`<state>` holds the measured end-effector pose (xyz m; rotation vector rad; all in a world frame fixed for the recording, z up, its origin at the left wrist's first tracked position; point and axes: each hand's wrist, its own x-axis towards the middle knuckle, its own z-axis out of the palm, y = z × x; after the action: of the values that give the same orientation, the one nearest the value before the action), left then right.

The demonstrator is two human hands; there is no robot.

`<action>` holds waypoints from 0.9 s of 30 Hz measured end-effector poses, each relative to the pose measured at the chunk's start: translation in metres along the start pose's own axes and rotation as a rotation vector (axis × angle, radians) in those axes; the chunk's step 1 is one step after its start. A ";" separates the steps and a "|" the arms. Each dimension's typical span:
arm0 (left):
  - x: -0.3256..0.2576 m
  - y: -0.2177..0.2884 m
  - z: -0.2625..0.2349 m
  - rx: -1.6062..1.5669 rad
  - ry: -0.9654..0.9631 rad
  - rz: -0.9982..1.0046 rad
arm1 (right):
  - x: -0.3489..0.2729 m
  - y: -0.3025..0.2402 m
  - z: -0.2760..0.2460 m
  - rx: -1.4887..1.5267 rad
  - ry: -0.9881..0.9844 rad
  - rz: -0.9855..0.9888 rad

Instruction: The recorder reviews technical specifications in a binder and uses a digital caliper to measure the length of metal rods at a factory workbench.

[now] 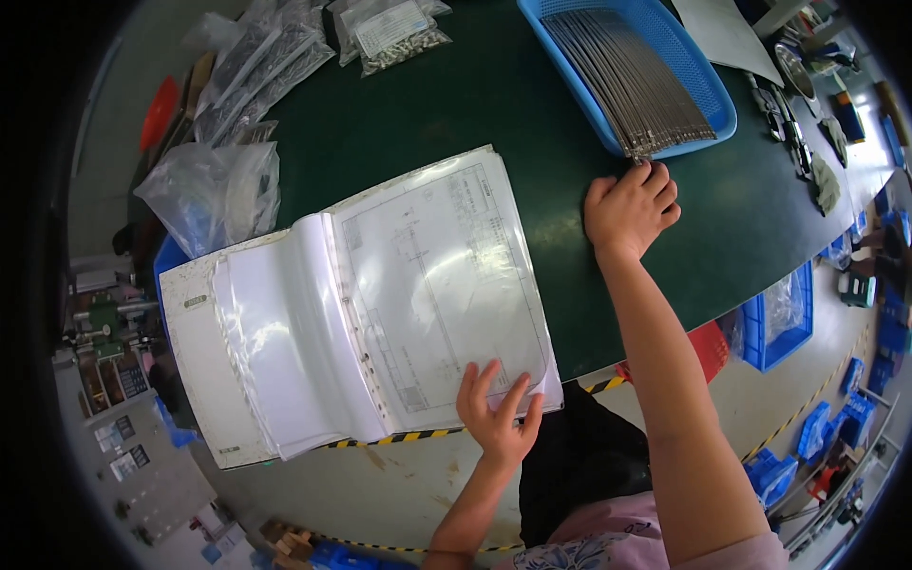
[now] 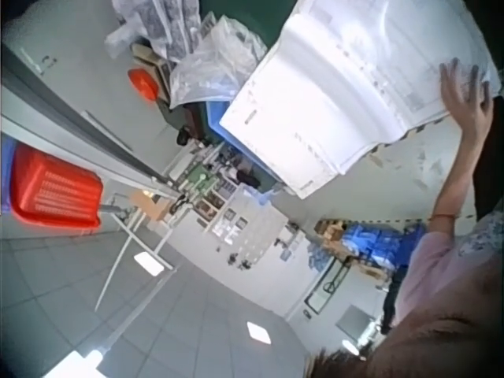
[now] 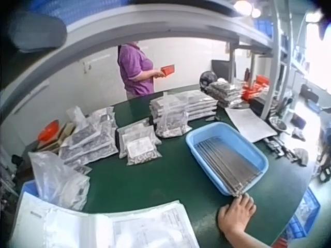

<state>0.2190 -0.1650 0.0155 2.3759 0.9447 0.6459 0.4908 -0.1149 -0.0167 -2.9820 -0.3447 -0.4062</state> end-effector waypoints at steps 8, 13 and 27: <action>-0.028 0.003 -0.021 -0.110 -0.033 -0.001 | 0.000 -0.001 -0.001 0.001 -0.001 0.010; -0.022 -0.034 -0.067 0.148 0.451 -0.259 | 0.000 0.000 0.000 0.013 0.001 0.014; 0.057 -0.091 -0.103 0.527 -0.158 -0.191 | 0.003 0.004 0.006 -0.029 0.003 0.001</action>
<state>0.1512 -0.0378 0.0536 2.6801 1.3810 0.1373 0.4958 -0.1174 -0.0216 -3.0092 -0.3403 -0.4189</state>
